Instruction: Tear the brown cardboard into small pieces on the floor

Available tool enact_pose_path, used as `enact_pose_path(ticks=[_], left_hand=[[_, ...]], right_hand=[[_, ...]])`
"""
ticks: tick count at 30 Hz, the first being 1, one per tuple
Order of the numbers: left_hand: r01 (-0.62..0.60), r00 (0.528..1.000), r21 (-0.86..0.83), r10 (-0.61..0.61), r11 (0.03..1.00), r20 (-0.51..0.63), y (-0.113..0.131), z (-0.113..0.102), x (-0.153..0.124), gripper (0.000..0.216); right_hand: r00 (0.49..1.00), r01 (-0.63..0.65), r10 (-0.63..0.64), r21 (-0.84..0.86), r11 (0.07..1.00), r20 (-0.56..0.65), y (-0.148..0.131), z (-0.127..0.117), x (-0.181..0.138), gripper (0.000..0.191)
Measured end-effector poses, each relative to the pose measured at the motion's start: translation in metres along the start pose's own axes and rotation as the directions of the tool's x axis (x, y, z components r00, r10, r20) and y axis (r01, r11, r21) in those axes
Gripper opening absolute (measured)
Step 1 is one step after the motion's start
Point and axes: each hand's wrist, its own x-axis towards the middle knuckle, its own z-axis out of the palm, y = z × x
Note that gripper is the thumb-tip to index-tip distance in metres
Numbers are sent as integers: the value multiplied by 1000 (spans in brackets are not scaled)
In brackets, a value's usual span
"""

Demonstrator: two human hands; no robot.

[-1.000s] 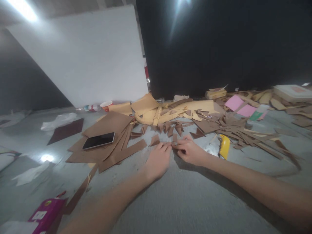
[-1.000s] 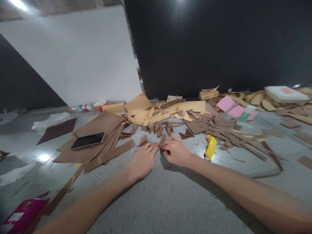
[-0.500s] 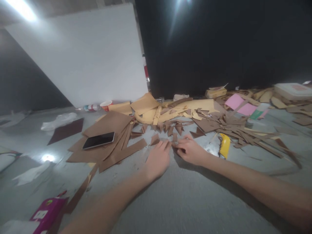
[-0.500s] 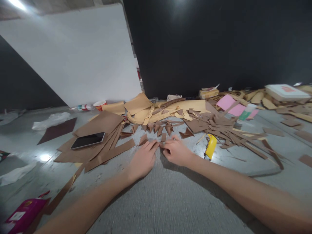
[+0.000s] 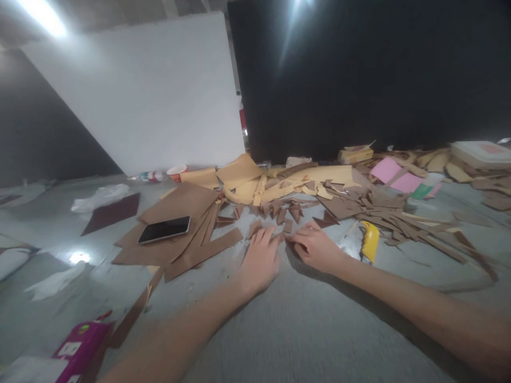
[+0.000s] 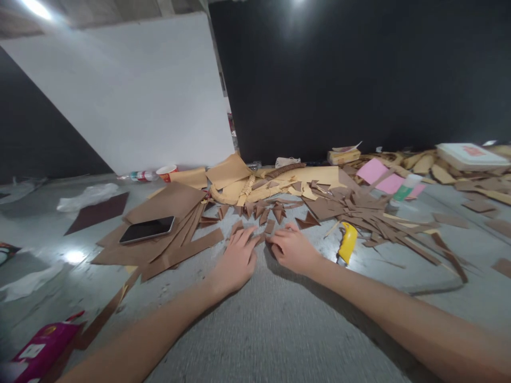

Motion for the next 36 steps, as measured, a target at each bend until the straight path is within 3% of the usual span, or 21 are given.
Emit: enact_pose_path(ticks=[5, 9, 18, 36], left_hand=[[-21, 1000, -74, 19, 997, -22, -2, 0, 1, 34], [-30, 999, -104, 26, 994, -47, -3, 1, 2, 33], [-25, 998, -153, 16, 988, -57, -3, -1, 2, 34], [-86, 988, -196, 59, 977, -139, -9, 9, 2, 34]], right_hand=[[1000, -2, 2, 2, 1000, 13, -4, -4, 1, 20], [1000, -11, 10, 22, 1000, 23, -5, -3, 0, 37], [1000, -10, 10, 15, 1000, 12, -1, 1, 1, 17], [997, 48, -48, -4, 999, -68, 3, 9, 0, 18]])
